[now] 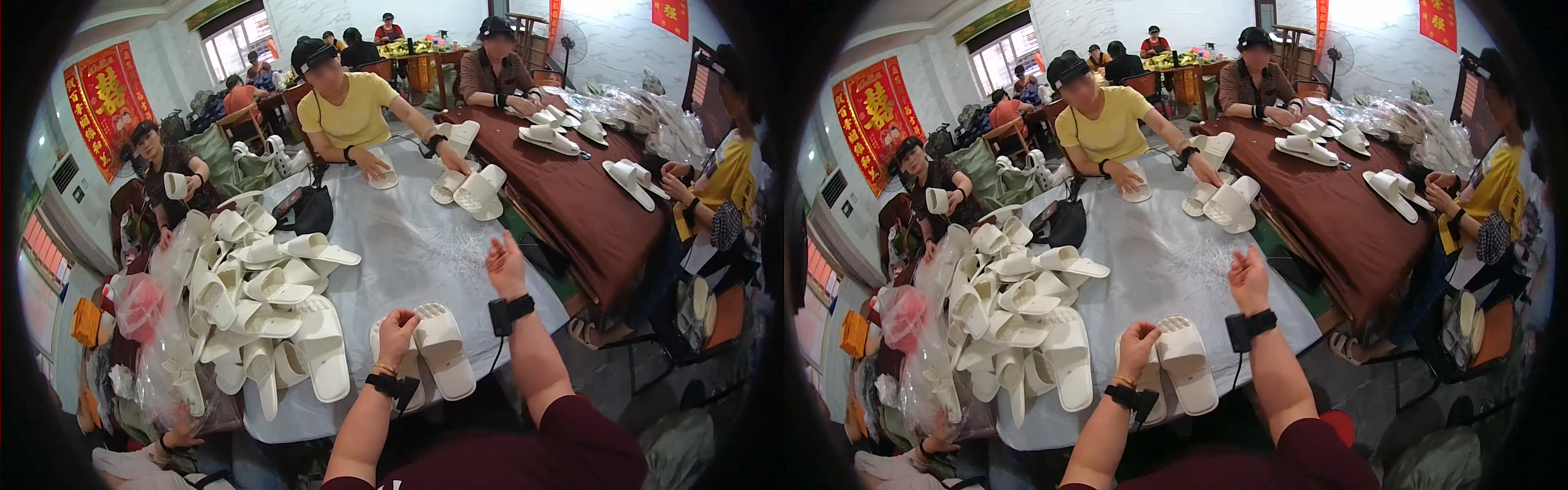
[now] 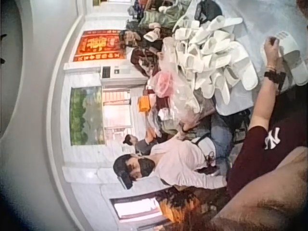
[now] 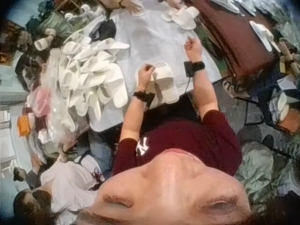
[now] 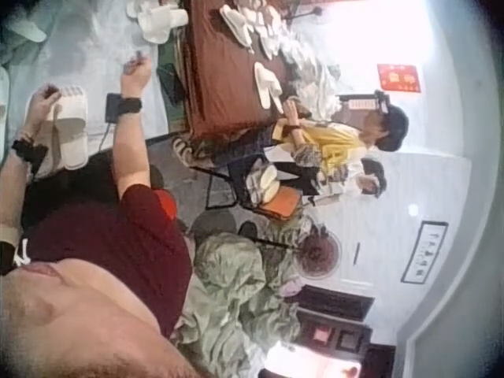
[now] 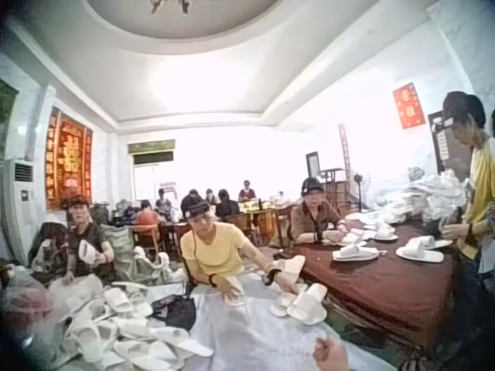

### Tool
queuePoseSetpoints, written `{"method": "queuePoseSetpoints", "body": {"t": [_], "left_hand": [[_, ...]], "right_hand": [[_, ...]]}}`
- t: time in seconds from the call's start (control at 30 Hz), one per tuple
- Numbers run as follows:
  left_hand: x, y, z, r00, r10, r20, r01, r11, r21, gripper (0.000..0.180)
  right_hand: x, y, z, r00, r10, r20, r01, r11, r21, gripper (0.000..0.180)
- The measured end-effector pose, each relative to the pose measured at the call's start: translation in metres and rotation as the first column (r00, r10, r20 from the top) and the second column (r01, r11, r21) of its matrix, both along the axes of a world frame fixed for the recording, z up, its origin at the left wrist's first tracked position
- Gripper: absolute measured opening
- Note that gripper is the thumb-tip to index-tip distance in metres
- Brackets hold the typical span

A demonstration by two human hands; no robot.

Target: Assembling and inspecting white slippers in a workshop setting.

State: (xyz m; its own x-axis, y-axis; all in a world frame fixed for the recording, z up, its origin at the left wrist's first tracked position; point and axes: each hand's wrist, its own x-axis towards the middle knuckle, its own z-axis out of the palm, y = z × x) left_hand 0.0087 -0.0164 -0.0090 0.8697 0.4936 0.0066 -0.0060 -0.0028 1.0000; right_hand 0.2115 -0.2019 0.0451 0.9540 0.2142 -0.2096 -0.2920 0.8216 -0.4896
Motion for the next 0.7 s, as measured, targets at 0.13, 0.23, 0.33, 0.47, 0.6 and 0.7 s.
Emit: {"method": "queuePoseSetpoints", "body": {"t": [0.13,0.23,0.33,0.47,0.6,0.7], "left_hand": [[-0.002,0.007,-0.008,0.999,0.032,0.039,-0.03,0.998,-0.058,0.01],[-0.001,0.008,-0.017,0.999,-0.021,0.025,0.02,1.0,0.018,0.013],[0.006,0.007,-0.013,0.999,-0.034,0.004,0.033,0.992,0.122,0.013],[0.0,0.005,-0.013,0.998,-0.032,0.046,0.032,0.999,0.007,0.013],[0.005,0.007,-0.023,0.996,-0.069,0.059,0.071,0.997,-0.034,0.012],[0.002,0.007,-0.013,0.995,-0.066,0.08,0.07,0.996,-0.047,0.012]], "right_hand": [[0.023,-0.009,0.01,0.999,-0.005,-0.047,0.007,0.999,0.043,0.022],[-0.003,0.03,0.035,0.898,0.439,-0.017,-0.439,0.896,-0.063,0.036],[-0.104,0.065,0.129,0.364,0.858,0.361,-0.851,0.465,-0.247,0.052],[-0.118,0.098,0.154,0.325,0.806,0.494,-0.773,0.528,-0.352,0.048],[-0.119,0.098,0.111,0.442,0.836,0.324,-0.526,0.535,-0.661,0.037],[-0.105,0.093,0.048,0.544,0.77,0.333,-0.271,0.537,-0.799,0.032]]}}
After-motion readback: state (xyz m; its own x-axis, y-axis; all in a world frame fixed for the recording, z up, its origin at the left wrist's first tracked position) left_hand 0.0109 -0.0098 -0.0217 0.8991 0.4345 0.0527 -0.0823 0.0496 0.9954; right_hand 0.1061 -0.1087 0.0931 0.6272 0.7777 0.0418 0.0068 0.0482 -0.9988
